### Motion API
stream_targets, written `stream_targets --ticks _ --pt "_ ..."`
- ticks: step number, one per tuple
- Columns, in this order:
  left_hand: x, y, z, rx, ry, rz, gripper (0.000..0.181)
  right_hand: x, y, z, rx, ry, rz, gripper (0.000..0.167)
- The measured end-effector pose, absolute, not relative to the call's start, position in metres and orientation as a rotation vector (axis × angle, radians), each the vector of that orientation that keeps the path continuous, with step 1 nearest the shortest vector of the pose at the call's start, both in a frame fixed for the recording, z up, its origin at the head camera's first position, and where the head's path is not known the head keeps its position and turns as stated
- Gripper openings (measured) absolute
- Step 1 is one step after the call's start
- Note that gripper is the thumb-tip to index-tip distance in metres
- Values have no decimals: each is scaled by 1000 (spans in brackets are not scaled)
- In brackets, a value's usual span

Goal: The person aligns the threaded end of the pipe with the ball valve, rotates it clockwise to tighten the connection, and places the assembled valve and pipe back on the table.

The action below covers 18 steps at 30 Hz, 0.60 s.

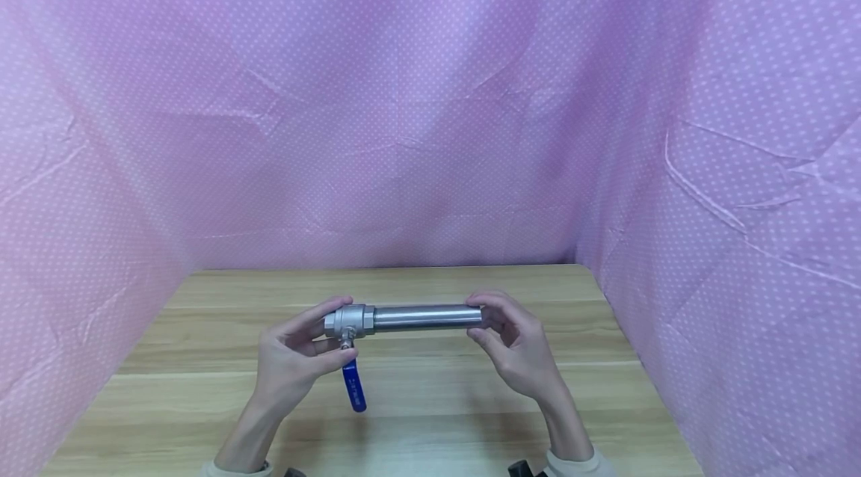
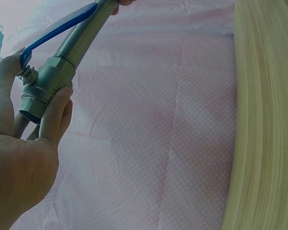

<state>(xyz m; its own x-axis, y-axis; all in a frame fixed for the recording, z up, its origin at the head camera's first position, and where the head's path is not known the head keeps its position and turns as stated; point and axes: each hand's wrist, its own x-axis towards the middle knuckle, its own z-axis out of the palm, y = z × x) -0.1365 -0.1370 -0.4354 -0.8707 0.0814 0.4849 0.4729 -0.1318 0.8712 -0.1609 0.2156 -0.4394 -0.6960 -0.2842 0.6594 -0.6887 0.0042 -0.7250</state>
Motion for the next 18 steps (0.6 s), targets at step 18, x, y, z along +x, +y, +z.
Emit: stream_targets --ticks 18 --pt "-136 -136 -433 -609 -1875 -2068 69 -161 216 -439 985 -1981 1787 58"
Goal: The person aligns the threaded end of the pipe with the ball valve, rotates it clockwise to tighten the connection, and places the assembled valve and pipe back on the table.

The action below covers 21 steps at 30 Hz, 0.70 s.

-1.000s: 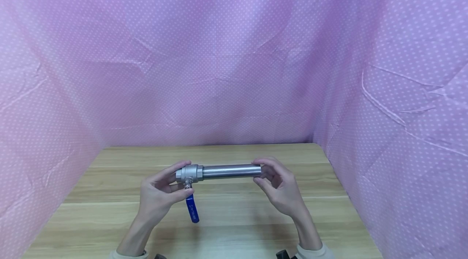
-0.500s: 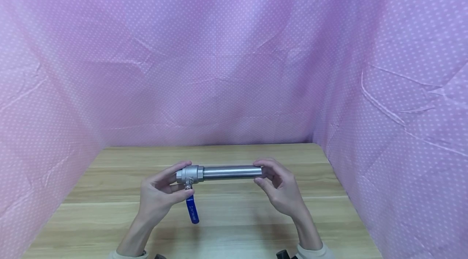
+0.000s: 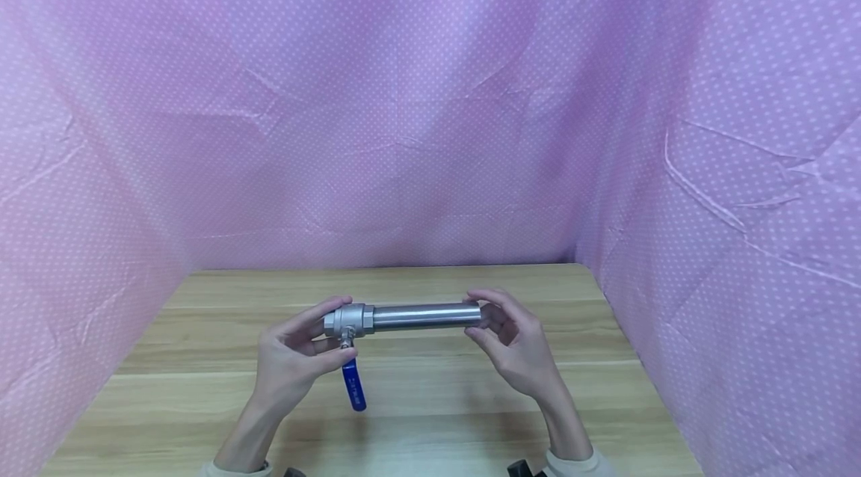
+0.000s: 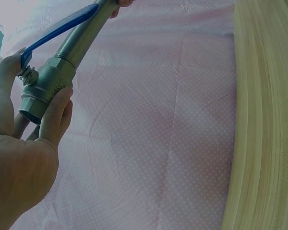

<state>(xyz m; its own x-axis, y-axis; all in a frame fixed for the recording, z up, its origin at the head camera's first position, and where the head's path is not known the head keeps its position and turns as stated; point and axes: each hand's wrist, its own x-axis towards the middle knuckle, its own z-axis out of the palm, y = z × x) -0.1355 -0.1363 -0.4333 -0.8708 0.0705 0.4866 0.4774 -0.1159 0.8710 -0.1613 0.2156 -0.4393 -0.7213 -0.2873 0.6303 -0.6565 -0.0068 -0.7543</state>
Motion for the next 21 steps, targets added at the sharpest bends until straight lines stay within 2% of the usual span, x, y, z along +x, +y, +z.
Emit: stream_targets --ticks 21 --pt "-136 -136 -434 -638 -1863 -2082 69 -158 216 -437 955 -2013 1729 42"
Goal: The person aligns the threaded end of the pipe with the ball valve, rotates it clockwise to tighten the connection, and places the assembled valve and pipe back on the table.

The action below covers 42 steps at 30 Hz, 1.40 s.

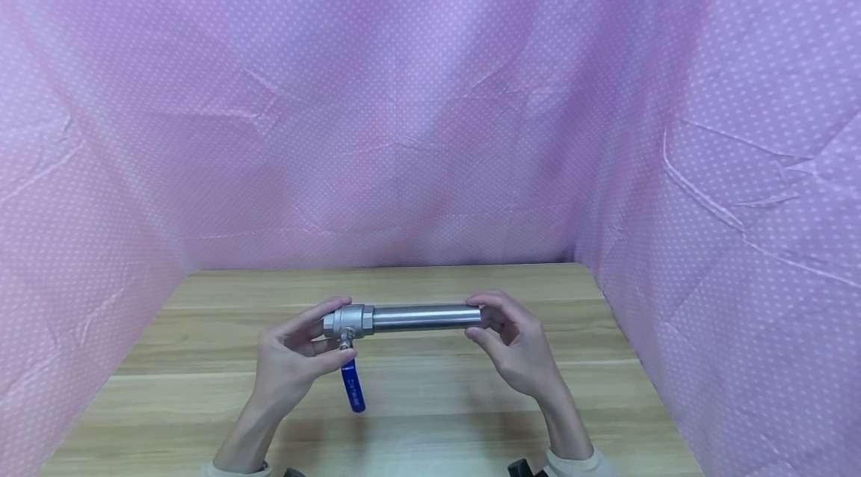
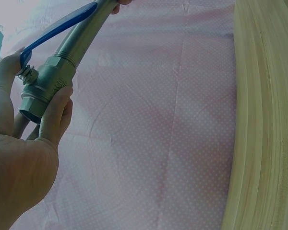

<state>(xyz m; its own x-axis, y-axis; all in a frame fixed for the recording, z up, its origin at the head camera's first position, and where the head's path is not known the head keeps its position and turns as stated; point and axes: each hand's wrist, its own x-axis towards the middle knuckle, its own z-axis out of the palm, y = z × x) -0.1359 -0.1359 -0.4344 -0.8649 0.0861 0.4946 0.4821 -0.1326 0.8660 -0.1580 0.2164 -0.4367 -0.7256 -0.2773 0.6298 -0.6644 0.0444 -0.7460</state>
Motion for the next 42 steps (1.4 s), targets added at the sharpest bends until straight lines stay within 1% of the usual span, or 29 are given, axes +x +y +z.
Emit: stream_targets --ticks 13,21,30,42 --pt "-136 -137 -435 -627 -1865 -2074 70 -159 216 -439 911 -2059 1608 45" --pt "-136 -137 -435 -636 -1859 -2069 69 -160 216 -437 986 -1969 1801 56" --pt "-136 -136 -435 -633 -1855 -2063 69 -164 214 -440 1118 -1819 1817 51" --pt "-136 -136 -435 -641 -1851 -2070 70 -158 216 -436 970 -1988 1728 46"
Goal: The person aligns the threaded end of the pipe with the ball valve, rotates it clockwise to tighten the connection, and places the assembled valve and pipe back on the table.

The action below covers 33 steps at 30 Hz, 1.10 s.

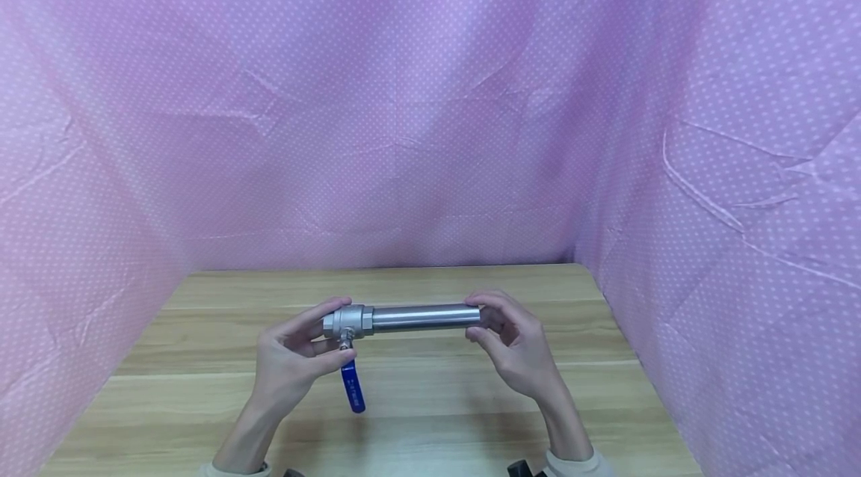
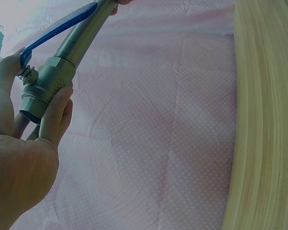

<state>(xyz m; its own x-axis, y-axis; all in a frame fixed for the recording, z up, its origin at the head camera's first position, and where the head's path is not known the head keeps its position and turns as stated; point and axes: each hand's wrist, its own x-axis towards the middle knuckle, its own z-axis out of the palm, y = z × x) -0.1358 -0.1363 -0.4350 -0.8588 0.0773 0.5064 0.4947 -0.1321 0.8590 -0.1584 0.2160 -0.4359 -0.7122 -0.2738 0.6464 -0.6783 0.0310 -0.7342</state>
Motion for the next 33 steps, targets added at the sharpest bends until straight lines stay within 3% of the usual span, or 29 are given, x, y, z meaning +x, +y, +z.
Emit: stream_targets --ticks 33 --pt "-136 -136 -434 -640 -1849 -2069 69 -160 216 -437 1030 -1922 1811 48"
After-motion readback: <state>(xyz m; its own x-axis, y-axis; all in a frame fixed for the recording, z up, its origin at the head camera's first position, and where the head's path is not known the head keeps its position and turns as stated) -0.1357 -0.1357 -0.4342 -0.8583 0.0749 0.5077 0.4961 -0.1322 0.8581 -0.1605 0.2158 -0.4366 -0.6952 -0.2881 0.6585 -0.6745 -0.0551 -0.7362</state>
